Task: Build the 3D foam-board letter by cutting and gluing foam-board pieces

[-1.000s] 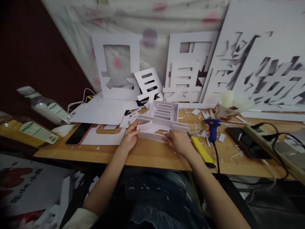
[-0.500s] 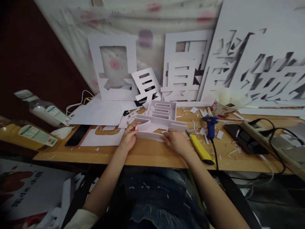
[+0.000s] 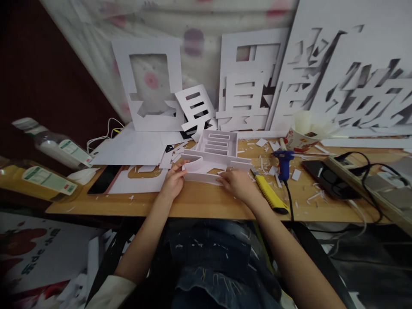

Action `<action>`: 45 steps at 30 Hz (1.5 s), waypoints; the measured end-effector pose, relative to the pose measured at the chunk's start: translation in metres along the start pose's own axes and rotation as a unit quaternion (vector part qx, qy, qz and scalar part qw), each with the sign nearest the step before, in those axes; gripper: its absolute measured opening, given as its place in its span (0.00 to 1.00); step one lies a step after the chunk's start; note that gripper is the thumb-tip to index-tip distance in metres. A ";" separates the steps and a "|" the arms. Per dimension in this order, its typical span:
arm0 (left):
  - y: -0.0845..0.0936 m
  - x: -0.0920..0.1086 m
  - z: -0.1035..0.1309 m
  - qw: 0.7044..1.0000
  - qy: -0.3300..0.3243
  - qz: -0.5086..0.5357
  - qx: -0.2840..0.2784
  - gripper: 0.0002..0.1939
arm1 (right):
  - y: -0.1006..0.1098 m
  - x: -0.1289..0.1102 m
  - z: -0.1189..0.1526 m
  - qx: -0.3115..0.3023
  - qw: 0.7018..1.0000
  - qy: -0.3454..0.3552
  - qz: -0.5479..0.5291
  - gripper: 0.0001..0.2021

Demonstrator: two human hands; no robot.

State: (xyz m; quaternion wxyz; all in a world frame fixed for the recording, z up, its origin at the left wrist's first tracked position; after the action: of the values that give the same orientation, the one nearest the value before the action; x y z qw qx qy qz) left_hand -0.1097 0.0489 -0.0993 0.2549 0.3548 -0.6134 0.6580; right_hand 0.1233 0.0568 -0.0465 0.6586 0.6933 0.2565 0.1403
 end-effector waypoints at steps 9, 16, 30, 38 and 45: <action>-0.002 0.001 0.001 1.000 -0.002 0.009 -0.001 0.15 | 0.003 0.000 -0.002 -0.005 1.000 0.007 -0.008 0.12; -0.002 0.001 0.001 1.000 0.004 0.015 0.006 0.15 | 0.003 0.000 -0.002 -0.006 1.000 0.024 -0.018 0.13; 0.001 -0.001 0.001 1.000 -0.002 0.020 0.013 0.12 | 0.006 -0.004 -0.005 -0.001 1.000 0.029 -0.010 0.13; 0.002 -0.001 0.001 1.000 -0.005 0.017 0.013 0.13 | 0.004 -0.006 -0.001 -0.004 1.000 0.016 0.004 0.11; 0.001 0.000 0.001 1.000 0.000 0.014 0.014 0.13 | 0.005 -0.008 -0.001 -0.003 1.000 0.011 0.008 0.12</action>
State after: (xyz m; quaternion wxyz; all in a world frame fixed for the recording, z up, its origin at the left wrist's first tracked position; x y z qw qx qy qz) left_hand -0.1104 0.0476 -0.1002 0.2403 0.3500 -0.6089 0.6701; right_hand 0.1168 0.0528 -0.0401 0.6569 0.6917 0.2576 0.1535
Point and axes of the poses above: each hand's wrist, its own z-axis away from the middle knuckle, its own y-axis out of the back of the hand, x = y × z, the point moved 2 cm from there along -z, towards the middle knuckle, and after that the axes turned 4 degrees about z, right-handed, at the moved point
